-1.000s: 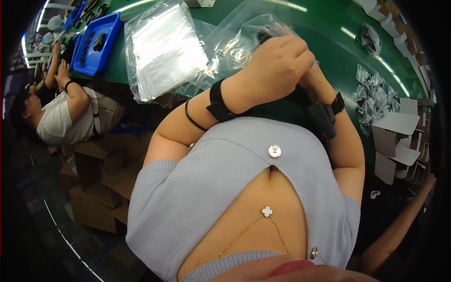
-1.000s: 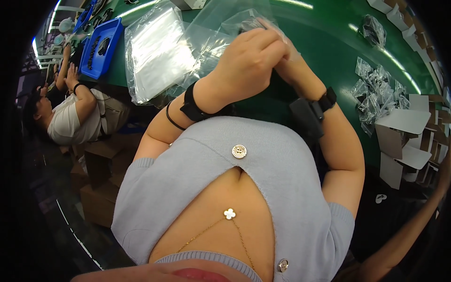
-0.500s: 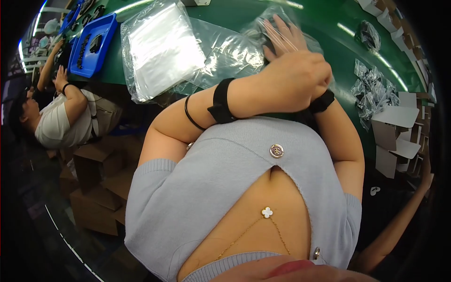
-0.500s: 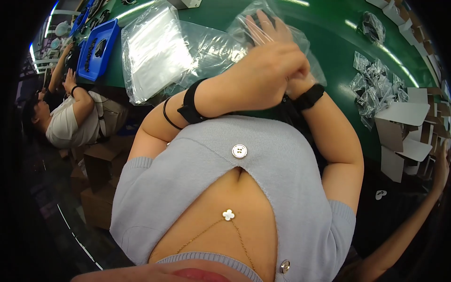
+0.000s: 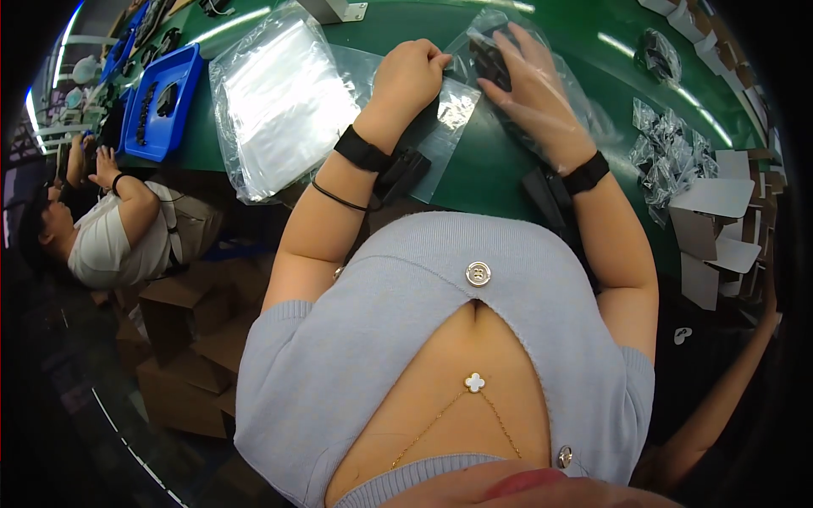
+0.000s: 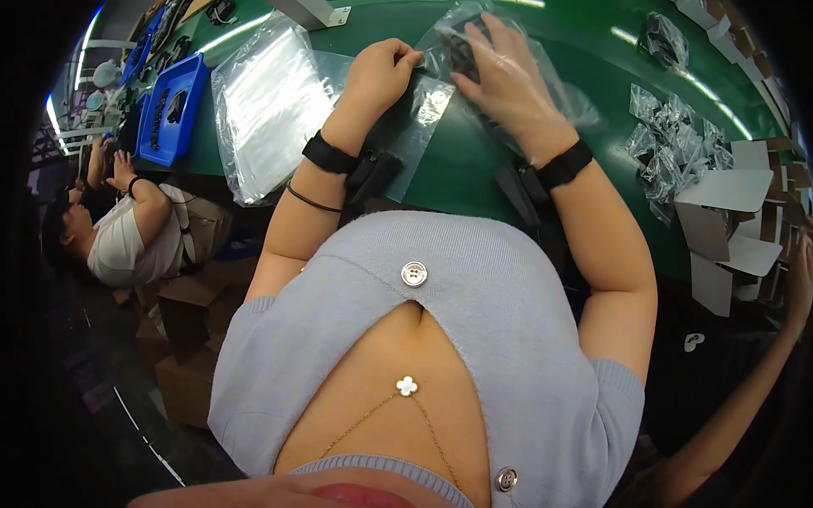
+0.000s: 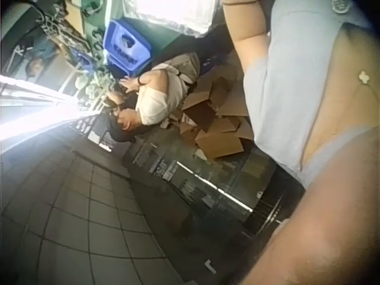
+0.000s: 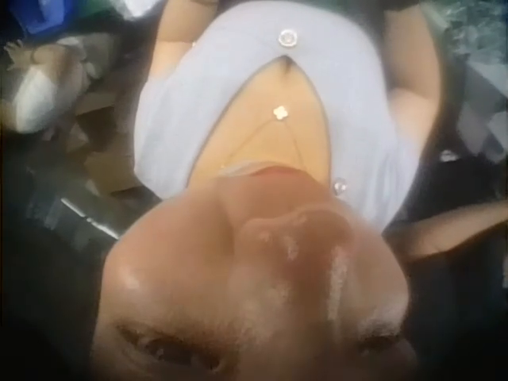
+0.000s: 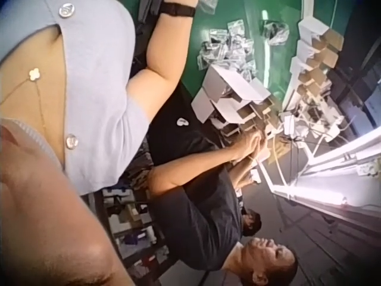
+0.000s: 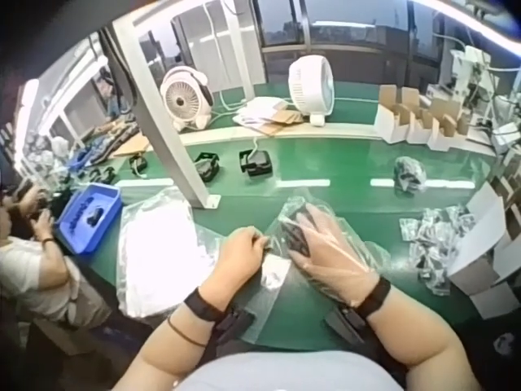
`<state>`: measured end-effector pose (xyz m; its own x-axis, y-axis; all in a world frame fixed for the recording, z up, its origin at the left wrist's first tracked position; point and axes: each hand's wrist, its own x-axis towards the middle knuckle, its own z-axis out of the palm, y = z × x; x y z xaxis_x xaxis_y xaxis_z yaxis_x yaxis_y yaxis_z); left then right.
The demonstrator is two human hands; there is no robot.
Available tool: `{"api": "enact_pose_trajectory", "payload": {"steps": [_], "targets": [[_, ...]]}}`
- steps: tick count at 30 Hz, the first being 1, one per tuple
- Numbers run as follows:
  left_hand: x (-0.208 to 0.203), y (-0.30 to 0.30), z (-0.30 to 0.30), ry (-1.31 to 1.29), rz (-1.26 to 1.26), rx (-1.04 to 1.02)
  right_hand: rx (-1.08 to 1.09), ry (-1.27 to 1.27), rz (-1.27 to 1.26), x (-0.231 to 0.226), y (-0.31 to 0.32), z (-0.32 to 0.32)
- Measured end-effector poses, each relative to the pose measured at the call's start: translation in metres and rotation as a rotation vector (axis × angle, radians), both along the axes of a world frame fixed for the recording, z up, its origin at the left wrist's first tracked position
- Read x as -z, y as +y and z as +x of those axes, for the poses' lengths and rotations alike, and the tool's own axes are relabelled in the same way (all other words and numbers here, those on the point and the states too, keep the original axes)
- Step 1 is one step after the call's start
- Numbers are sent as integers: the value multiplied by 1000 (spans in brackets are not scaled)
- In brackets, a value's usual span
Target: The person is placing small electronic or mechanical parts into plastic bags at a workstation.
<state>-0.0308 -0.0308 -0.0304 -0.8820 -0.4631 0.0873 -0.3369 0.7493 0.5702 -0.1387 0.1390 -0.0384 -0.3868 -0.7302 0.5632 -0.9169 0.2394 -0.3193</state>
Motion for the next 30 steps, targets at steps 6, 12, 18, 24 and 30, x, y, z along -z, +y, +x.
{"api": "enact_pose_trajectory", "payload": {"steps": [6,12,18,24,30], "targets": [[2,-8,13,121,391,19,-115,-30,-114,0,12,-38],[1,-8,17,142,594,36,162,-146,348,-7,15,-32],[-2,-18,20,168,574,11,-47,-293,470,-3,18,-45],[-1,-25,42,183,703,8,-475,-1717,-483,-43,82,-13],[-13,-22,48,126,707,27,-106,-1193,-44,-32,101,-20]]}}
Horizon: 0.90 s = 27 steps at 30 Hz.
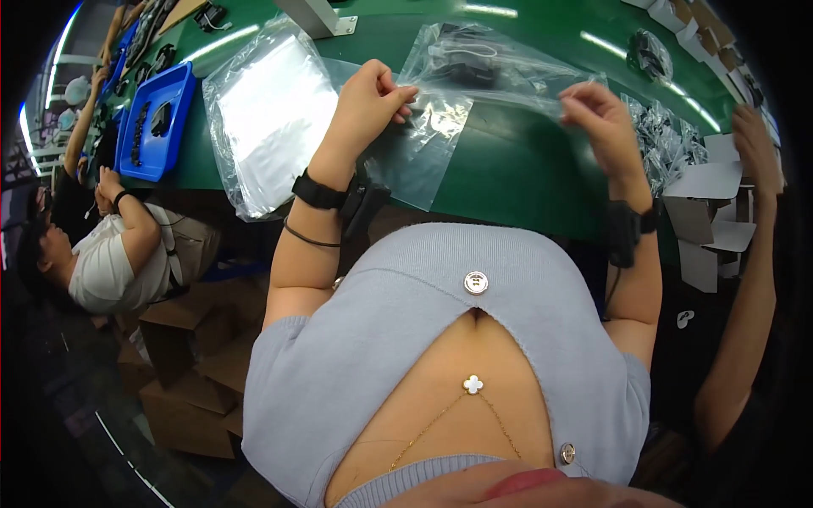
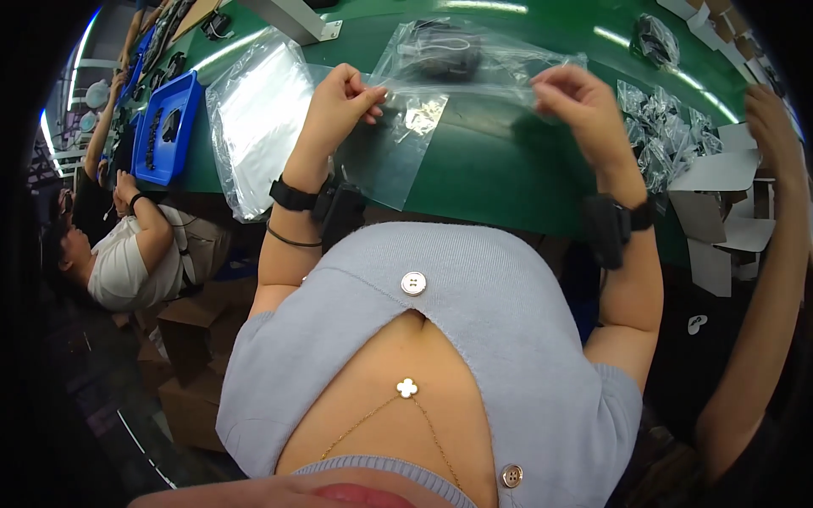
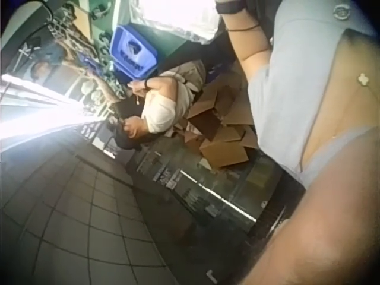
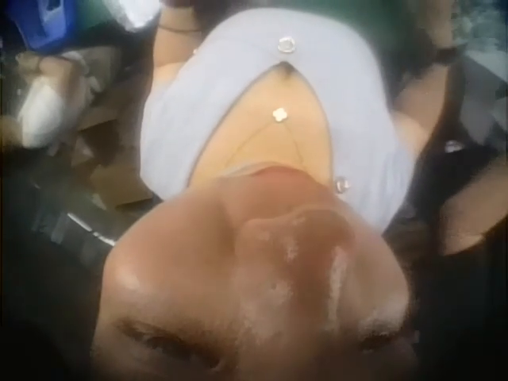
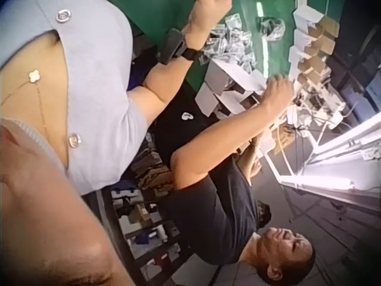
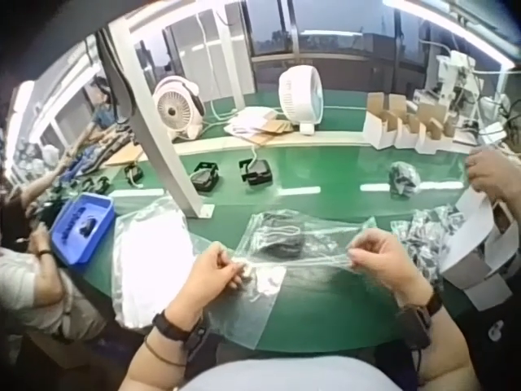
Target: The person is placing small electronic or mechanical parts into plastic bags at a workstation.
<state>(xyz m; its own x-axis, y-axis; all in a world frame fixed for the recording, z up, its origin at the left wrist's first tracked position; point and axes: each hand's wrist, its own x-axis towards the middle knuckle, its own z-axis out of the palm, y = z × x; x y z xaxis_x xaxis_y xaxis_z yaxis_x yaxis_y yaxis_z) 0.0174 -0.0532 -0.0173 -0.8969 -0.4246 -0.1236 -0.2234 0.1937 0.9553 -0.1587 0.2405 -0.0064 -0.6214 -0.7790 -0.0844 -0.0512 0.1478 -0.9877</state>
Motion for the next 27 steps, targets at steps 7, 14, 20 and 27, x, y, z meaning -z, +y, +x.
{"api": "enact_pose_trajectory", "payload": {"steps": [7,14,20,27], "targets": [[-18,17,16,278,-711,14,289,701,-333,-29,24,22],[3,14,-8,594,-1255,163,-198,1403,40,-6,-13,17],[11,21,-56,1051,-1160,333,-286,1378,4,-23,21,-2],[35,4,-55,1036,-1154,333,-344,1195,68,-15,-50,0]]}}
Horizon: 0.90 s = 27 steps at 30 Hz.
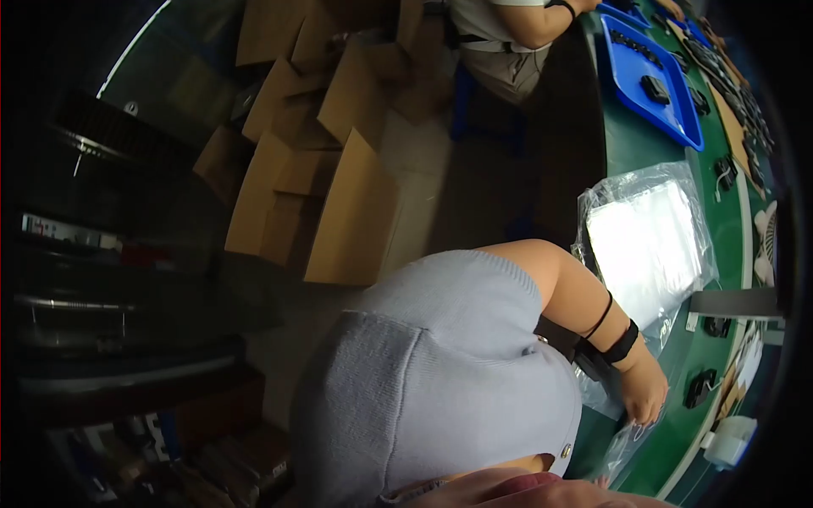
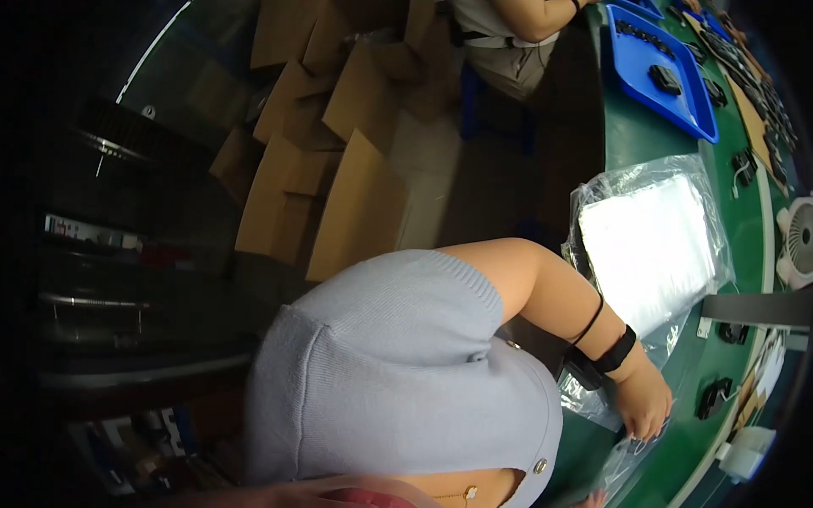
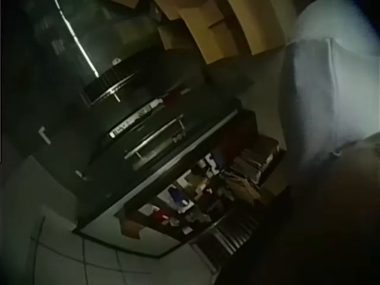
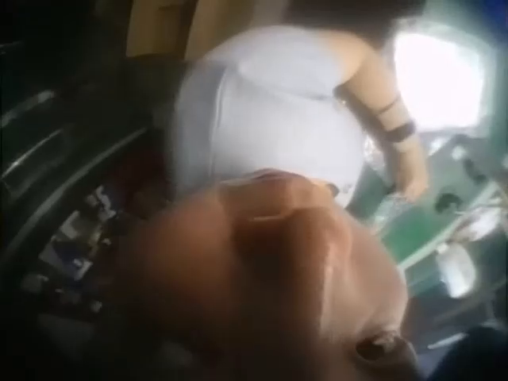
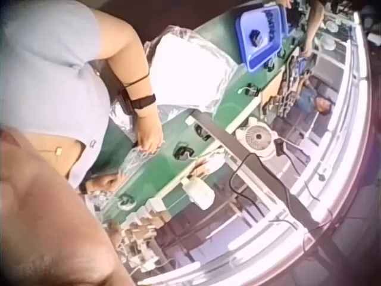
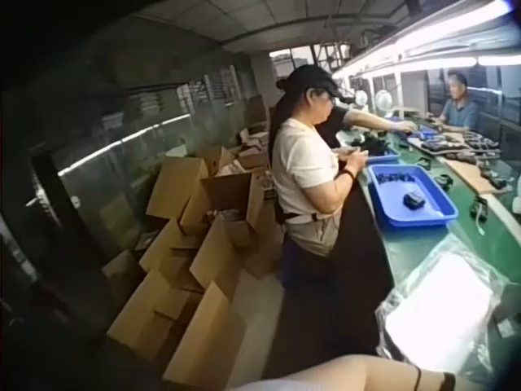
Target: The person is placing small electronic or mechanical parts into plastic bags at a workstation.
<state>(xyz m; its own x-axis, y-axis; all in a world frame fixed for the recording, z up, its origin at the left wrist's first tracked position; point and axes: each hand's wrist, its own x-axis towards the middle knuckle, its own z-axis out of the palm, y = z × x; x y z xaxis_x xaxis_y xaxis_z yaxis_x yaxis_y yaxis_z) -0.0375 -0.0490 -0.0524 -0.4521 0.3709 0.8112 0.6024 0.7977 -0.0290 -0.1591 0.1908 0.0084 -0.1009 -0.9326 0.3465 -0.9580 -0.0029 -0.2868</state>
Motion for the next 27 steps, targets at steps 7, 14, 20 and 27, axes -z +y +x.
{"api": "enact_pose_trajectory", "payload": {"steps": [7,14,20,27], "targets": [[-13,27,5,-453,348,-442,325,-105,39,39,-33,-34],[-7,32,3,-388,628,-592,743,-214,16,59,-20,-69],[-29,24,24,-943,1359,70,415,-114,-8,63,2,-65],[-33,20,18,-991,1406,-68,200,-44,-116,50,-43,-14]]}}
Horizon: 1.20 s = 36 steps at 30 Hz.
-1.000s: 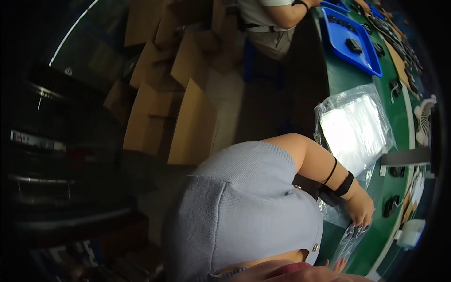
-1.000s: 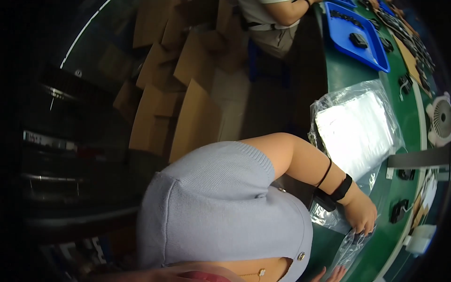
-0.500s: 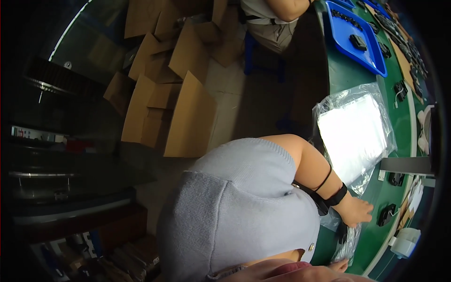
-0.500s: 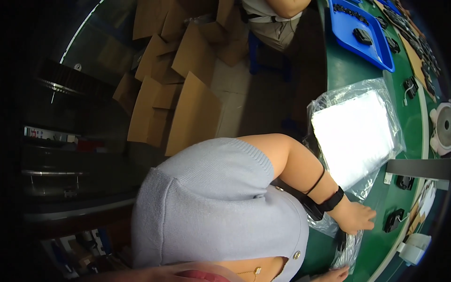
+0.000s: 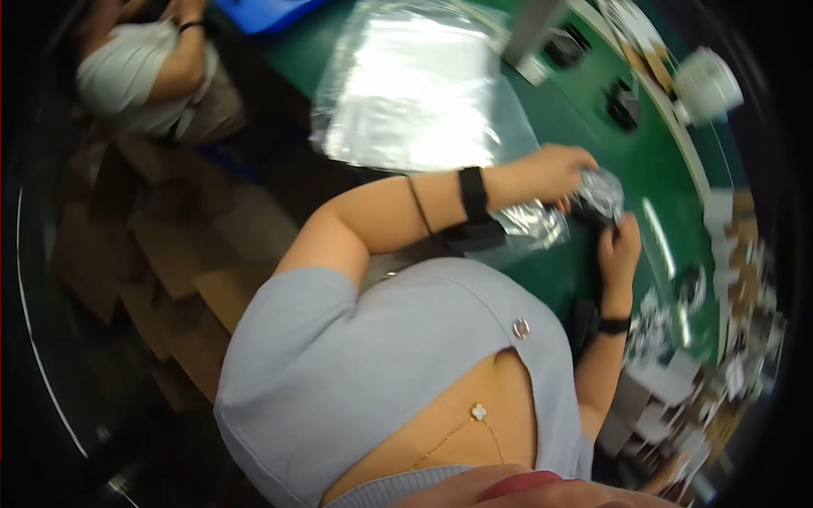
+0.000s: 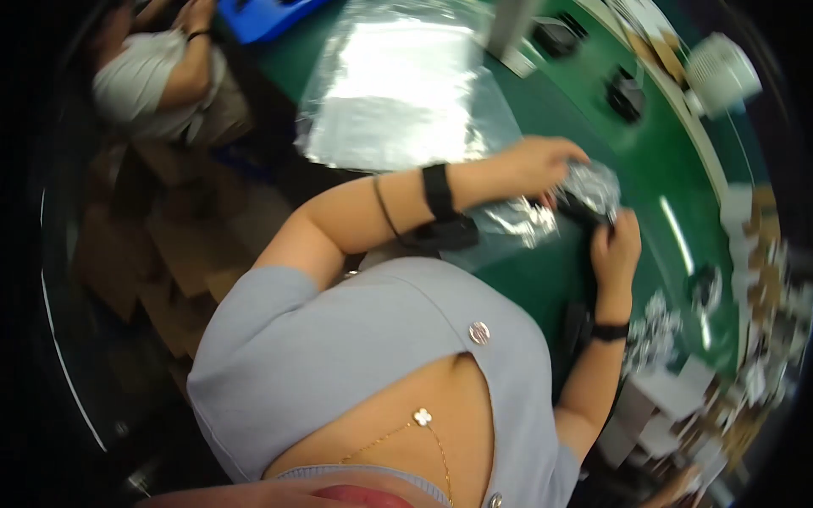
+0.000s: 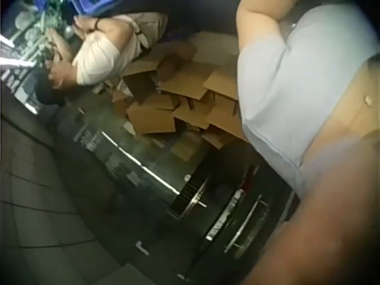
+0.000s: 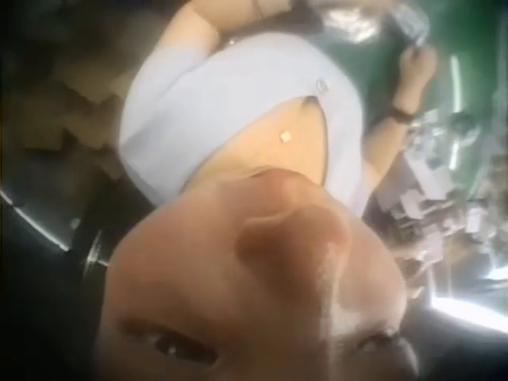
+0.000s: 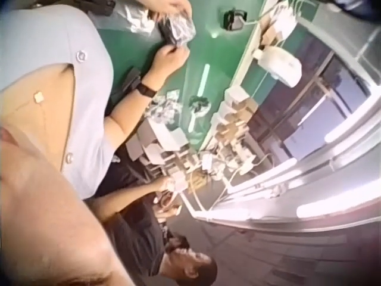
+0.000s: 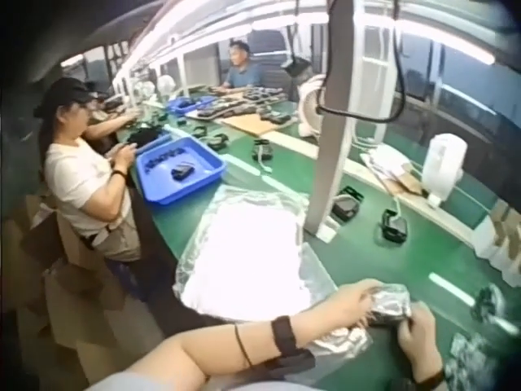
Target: The person is placing small electronic or mechanical parts into plastic bags at a workstation.
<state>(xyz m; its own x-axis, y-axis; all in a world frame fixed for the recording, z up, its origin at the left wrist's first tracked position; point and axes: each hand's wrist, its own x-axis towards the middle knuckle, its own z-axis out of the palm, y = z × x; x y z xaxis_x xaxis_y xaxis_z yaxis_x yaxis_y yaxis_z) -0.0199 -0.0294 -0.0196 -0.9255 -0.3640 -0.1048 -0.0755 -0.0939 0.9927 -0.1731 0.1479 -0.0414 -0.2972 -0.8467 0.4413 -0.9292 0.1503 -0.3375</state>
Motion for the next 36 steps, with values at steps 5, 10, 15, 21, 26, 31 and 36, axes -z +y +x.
{"api": "enact_pose_trajectory", "payload": {"steps": [5,10,15,21,26,31,36], "targets": [[7,-3,-7,-47,36,68,-64,-245,90,-18,7,2],[23,-2,-14,6,147,135,125,-737,-65,-12,-22,27],[8,4,-10,142,247,143,104,-1313,-451,-7,-41,23],[-6,15,24,120,-270,83,404,-1333,-532,-6,-21,-100],[3,21,66,35,-1336,222,974,25,-175,-1,11,-190],[13,17,53,5,-1437,294,466,316,-255,-36,-76,-189],[12,14,36,126,-1466,368,438,-58,185,17,-157,-267]]}}
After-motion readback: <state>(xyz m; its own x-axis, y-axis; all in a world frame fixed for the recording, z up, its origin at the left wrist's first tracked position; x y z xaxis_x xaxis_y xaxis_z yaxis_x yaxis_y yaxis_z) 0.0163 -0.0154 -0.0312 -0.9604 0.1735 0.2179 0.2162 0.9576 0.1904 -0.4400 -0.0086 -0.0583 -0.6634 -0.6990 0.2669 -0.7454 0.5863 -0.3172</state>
